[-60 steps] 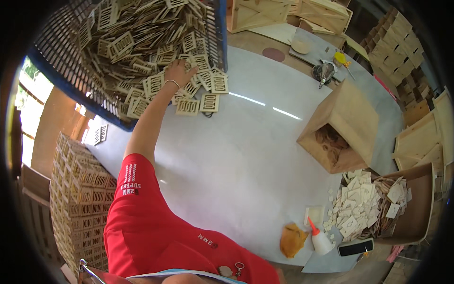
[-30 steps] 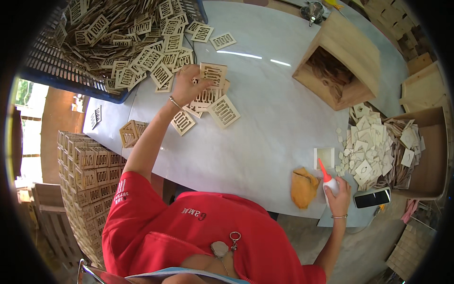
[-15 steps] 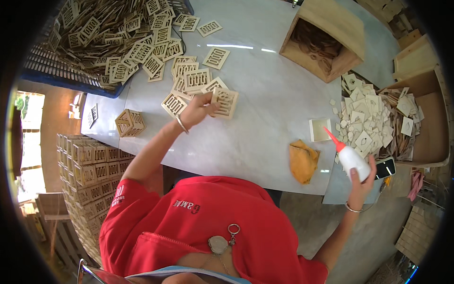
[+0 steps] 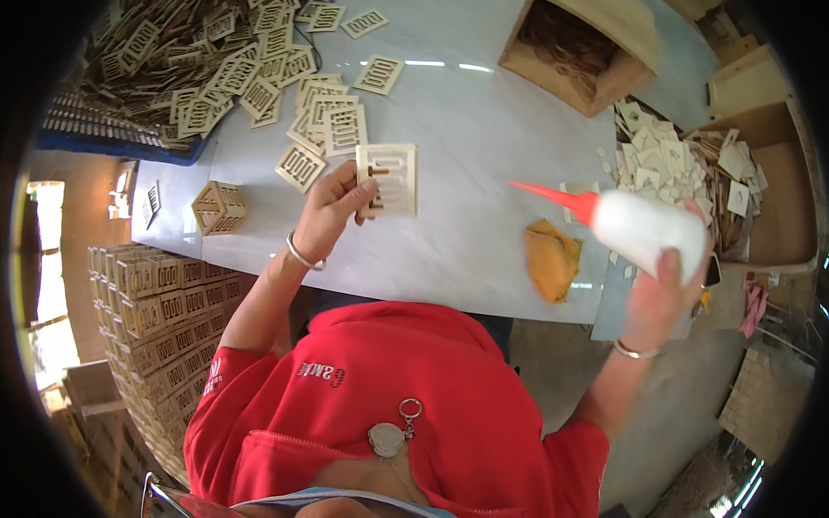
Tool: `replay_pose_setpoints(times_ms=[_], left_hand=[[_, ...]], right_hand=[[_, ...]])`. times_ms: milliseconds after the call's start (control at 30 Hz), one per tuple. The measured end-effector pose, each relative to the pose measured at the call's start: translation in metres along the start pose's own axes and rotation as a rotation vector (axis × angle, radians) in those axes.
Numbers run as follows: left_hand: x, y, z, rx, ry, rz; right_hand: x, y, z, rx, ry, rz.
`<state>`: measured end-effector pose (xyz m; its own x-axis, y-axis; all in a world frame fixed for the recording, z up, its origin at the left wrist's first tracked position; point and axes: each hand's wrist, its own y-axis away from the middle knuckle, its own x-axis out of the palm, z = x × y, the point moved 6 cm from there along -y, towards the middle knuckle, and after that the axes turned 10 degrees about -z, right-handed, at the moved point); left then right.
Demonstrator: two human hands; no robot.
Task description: Assembling small wooden boxes by applying glue to pre-cut pieces, joining them, and securing the final product with a rubber band.
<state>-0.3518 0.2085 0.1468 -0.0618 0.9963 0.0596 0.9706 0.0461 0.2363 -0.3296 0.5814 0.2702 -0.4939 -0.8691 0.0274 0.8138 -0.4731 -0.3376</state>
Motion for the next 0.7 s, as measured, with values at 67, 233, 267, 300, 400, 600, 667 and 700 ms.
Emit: replay_pose_setpoints(times_ms=[67, 233, 267, 300, 400, 600, 667, 700], left_hand=[[0.013, 0.016, -0.009, 0.007, -0.038, 0.024], [0.025, 0.037, -0.021, -0.024, -0.024, 0.082], [0.026, 0.039, -0.022, -0.030, -0.021, 0.080], [0.027, 0.041, -0.023, -0.030, -0.008, 0.092], [0.028, 0.046, -0.025, -0.034, 0.000, 0.103], [0.029, 0.050, -0.023, -0.039, 0.014, 0.101], [0.029, 0.050, -0.023, -0.039, 0.020, 0.103], [0.029, 0.050, -0.023, -0.037, 0.022, 0.103]], right_hand=[[0.025, 0.006, -0.006, 0.038, -0.037, 0.049], [0.065, 0.023, -0.018, 0.180, -0.147, 0.136], [0.068, 0.025, -0.018, 0.184, -0.142, 0.139], [0.072, 0.027, -0.018, 0.170, -0.122, 0.149], [0.080, 0.031, -0.019, 0.162, -0.106, 0.174], [0.093, 0.032, -0.017, 0.166, -0.142, 0.200], [0.095, 0.033, -0.017, 0.173, -0.162, 0.192], [0.095, 0.033, -0.018, 0.173, -0.158, 0.188]])
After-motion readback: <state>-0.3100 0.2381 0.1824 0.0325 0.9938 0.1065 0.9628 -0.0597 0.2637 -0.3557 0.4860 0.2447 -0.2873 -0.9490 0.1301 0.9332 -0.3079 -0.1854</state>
